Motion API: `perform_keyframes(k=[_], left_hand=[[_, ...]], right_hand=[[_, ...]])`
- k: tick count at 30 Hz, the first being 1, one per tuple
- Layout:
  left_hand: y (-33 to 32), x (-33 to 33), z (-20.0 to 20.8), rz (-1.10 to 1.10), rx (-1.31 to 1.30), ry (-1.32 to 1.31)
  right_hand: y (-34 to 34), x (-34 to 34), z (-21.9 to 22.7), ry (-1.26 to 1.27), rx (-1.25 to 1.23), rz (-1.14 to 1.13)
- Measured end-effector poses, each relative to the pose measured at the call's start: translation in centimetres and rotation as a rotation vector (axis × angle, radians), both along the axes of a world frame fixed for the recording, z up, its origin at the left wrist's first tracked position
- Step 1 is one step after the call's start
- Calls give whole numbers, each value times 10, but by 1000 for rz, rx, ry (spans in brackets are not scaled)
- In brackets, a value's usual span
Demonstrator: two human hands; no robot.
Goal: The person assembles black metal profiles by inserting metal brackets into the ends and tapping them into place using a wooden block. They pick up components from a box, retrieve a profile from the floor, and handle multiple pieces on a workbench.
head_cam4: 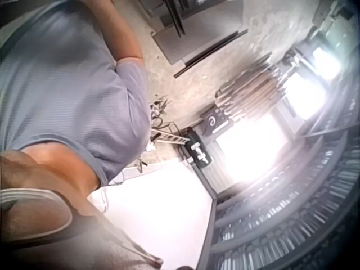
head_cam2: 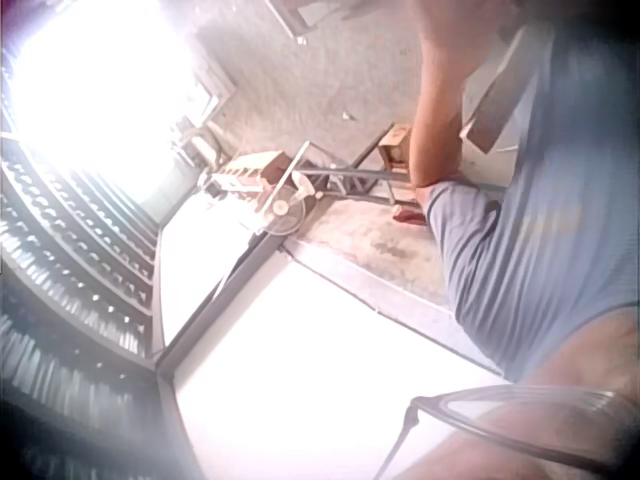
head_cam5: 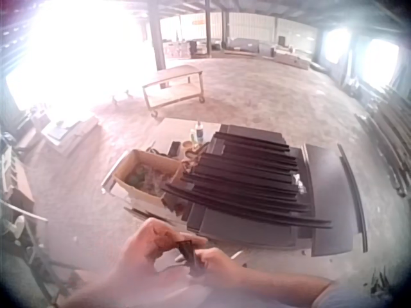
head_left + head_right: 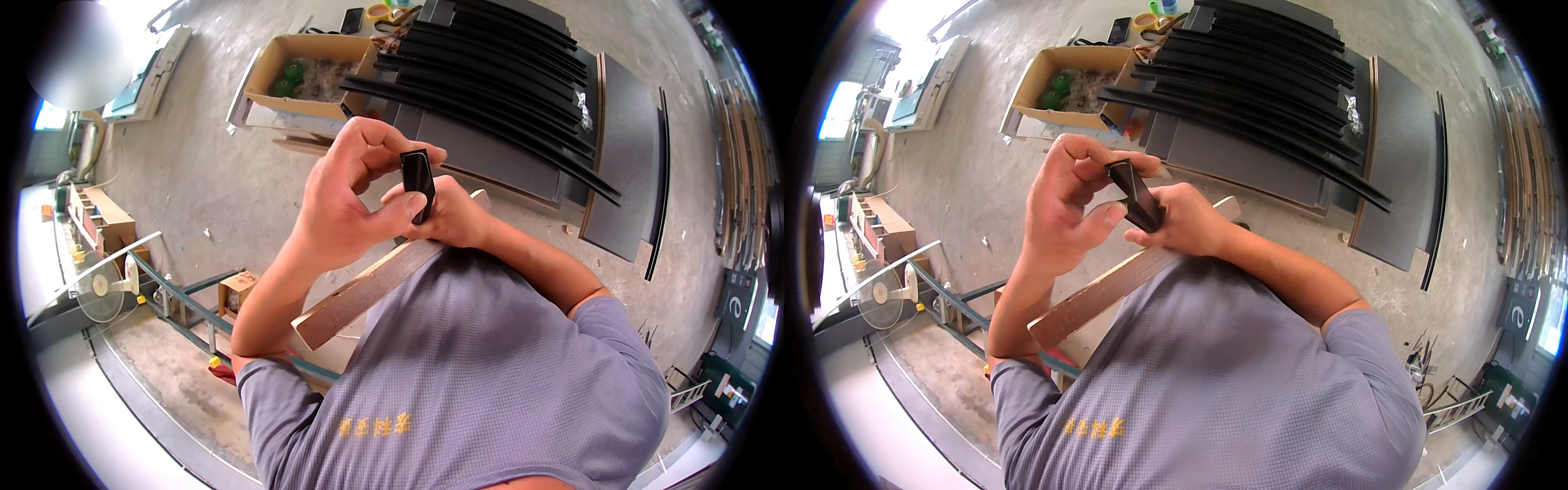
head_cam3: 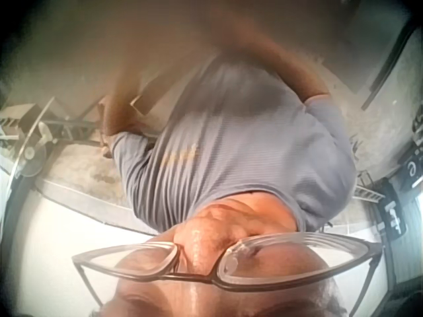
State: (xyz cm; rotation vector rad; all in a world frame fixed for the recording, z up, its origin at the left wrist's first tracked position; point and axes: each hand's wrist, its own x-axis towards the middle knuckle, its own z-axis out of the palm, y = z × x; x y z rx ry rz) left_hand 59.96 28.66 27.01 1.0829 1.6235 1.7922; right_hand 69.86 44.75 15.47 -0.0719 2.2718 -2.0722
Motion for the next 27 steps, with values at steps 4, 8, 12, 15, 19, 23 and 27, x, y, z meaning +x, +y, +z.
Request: perform_keyframes(k=[4,8,12,15,19,23,27], left_hand=[[18,9,-22,33,217,18],[34,15,-47,102,377,84],[41,15,-46,176,405,110],[38,7,-39,228,389,70],[32,-6,-48,193,292,104],[39,6,-64,205,23,247],[45,16,-78,21,-142,252]], right_hand=[[-1,-1,-7,61,43,-12],[-3,-2,-11,149,27,-47],[-3,-4,4,319,39,-99],[30,7,38,-68,-60,-18],[68,16,43,-95,-170,-249],[72,19,66,-157,-294,-270],[70,30,72,-235,-350,-242]])
